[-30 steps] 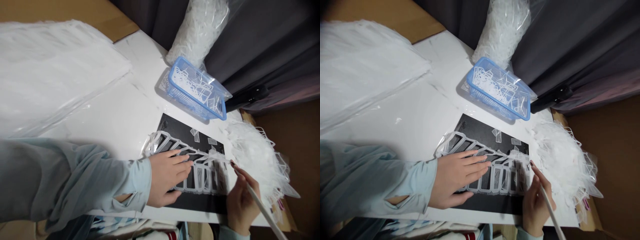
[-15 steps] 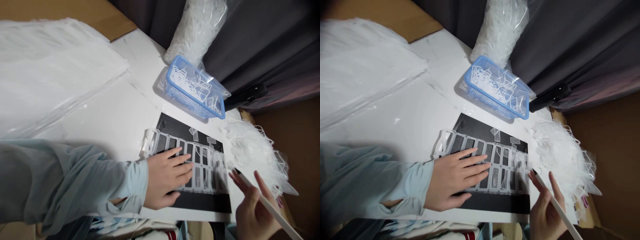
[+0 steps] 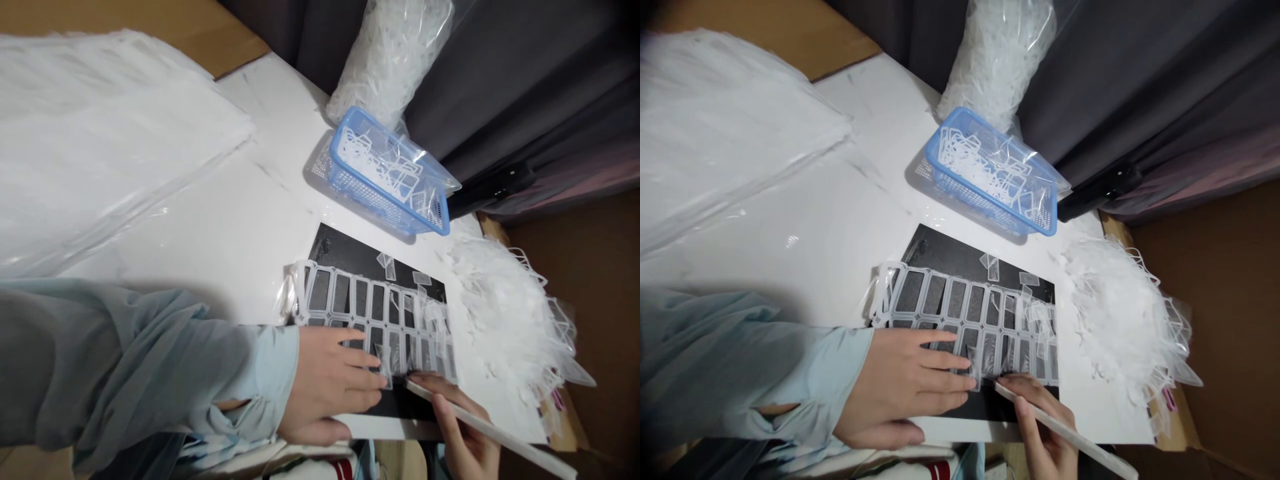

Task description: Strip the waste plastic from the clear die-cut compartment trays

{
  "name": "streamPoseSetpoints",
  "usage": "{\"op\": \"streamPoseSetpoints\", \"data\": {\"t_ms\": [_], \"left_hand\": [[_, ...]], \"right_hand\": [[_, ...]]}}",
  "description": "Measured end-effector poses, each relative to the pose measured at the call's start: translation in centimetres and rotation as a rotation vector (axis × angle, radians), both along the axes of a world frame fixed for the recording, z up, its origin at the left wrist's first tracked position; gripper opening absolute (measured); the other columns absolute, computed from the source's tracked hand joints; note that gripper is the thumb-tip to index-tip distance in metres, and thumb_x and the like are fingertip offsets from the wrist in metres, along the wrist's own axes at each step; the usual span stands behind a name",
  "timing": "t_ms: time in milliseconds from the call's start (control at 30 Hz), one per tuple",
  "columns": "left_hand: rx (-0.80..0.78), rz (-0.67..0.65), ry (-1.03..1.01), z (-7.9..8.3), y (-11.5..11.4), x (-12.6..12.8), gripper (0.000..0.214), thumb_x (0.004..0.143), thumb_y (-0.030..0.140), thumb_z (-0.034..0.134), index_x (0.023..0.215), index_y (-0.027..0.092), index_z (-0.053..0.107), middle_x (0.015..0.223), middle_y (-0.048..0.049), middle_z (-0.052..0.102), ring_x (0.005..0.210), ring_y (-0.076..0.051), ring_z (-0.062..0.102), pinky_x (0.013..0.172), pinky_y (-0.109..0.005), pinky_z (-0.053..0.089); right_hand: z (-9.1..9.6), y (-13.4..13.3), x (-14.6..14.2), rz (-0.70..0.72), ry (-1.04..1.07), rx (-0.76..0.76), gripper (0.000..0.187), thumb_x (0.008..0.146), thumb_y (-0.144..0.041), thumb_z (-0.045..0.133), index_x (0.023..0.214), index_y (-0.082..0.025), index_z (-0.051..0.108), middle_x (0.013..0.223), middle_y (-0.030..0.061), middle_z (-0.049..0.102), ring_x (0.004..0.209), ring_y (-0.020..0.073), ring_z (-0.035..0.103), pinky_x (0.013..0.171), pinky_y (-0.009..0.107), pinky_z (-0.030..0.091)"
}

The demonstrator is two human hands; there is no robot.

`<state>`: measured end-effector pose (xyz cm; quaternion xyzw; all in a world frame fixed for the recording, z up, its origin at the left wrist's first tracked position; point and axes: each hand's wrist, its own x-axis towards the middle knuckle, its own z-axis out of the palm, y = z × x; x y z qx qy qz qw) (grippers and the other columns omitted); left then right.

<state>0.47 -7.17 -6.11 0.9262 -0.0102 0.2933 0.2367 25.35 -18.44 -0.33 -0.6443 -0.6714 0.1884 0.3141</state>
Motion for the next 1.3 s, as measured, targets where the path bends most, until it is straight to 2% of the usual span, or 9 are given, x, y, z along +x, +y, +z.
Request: {"op": "streamPoseSetpoints", "data": {"t_ms": [167, 267, 400, 567, 667, 867, 1100, 1300], "left_hand": [[0.039, 0.001, 0.041, 0.5, 0.2, -0.2, 0.048, 0.092, 0.036, 0.043, 0.131, 0.012, 0.056, 0.139, -0.0036, 0.056, 0.130, -0.022, 0.049, 0.118, -0.043, 0.026], [0.048, 0.011, 0.044, 0.5, 0.2, -0.2, 0.048, 0.090, 0.036, 0.046, 0.131, 0.013, 0.057, 0.140, -0.0021, 0.055, 0.130, -0.022, 0.050, 0.117, -0.042, 0.030], [0.037, 0.013, 0.028, 0.2, 0.2, -0.1, 0.048, 0.092, 0.035, 0.041, 0.132, 0.013, 0.056, 0.139, -0.0020, 0.056, 0.130, -0.022, 0.049, 0.117, -0.042, 0.027], [0.004, 0.000, 0.031, 0.0, 0.1, -0.1, 0.048, 0.092, 0.034, 0.040, 0.132, 0.012, 0.056, 0.139, -0.0023, 0.056, 0.131, -0.022, 0.048, 0.119, -0.043, 0.023], [0.009, 0.000, 0.038, 0.2, 0.1, -0.1, 0.048, 0.090, 0.034, 0.044, 0.131, 0.013, 0.057, 0.139, -0.0016, 0.056, 0.130, -0.022, 0.049, 0.119, -0.041, 0.025], [-0.007, -0.013, 0.043, 0.1, 0.1, -0.1, 0.048, 0.091, 0.033, 0.039, 0.131, 0.012, 0.056, 0.139, -0.0024, 0.056, 0.131, -0.023, 0.049, 0.120, -0.041, 0.024], [-0.043, -0.061, 0.085, 0.0, 0.1, -0.1, 0.050, 0.094, 0.034, 0.037, 0.134, 0.010, 0.053, 0.143, -0.0058, 0.052, 0.134, -0.025, 0.044, 0.122, -0.046, 0.014], [-0.042, -0.056, 0.098, 0.1, 0.0, -0.1, 0.050, 0.093, 0.035, 0.039, 0.135, 0.012, 0.052, 0.144, -0.0042, 0.052, 0.135, -0.024, 0.044, 0.121, -0.046, 0.017]], "right_hand": [[0.1, -0.1, 0.0, 0.047, -0.039, -0.025, 0.023, 0.093, -0.021, 0.055, 0.098, -0.021, 0.077, 0.094, 0.0084, 0.077, 0.087, 0.0272, 0.074, 0.075, 0.035, 0.062], [0.5, 0.2, -0.4, 0.084, -0.078, 0.001, 0.024, 0.091, -0.017, 0.055, 0.102, -0.023, 0.075, 0.096, 0.0063, 0.077, 0.087, 0.0254, 0.074, 0.073, 0.031, 0.062], [1.2, 0.4, -0.8, 0.162, -0.128, -0.011, 0.028, 0.091, -0.012, 0.053, 0.106, -0.024, 0.072, 0.100, 0.0059, 0.076, 0.090, 0.0239, 0.073, 0.074, 0.029, 0.061], [1.4, 0.3, -0.2, 0.304, -0.152, -0.055, 0.031, 0.091, -0.013, 0.053, 0.116, -0.023, 0.067, 0.115, 0.0096, 0.071, 0.103, 0.0272, 0.069, 0.084, 0.037, 0.059], [1.1, 0.3, 0.1, 0.312, -0.138, -0.054, 0.032, 0.093, -0.014, 0.051, 0.120, -0.023, 0.065, 0.117, 0.0104, 0.071, 0.104, 0.0279, 0.067, 0.085, 0.039, 0.058], [0.9, 0.2, 0.1, 0.314, -0.127, -0.039, 0.033, 0.093, -0.013, 0.051, 0.120, -0.023, 0.065, 0.117, 0.0111, 0.070, 0.103, 0.0279, 0.067, 0.083, 0.039, 0.058], [1.0, 0.3, 0.1, 0.353, -0.159, -0.032, 0.030, 0.096, -0.013, 0.047, 0.120, -0.019, 0.063, 0.116, 0.0113, 0.070, 0.106, 0.0251, 0.066, 0.088, 0.036, 0.057], [1.6, 0.5, -0.6, 0.398, -0.344, 0.034, 0.025, 0.099, -0.018, 0.046, 0.118, -0.017, 0.062, 0.117, 0.0122, 0.070, 0.103, 0.0215, 0.068, 0.087, 0.029, 0.056]]}}
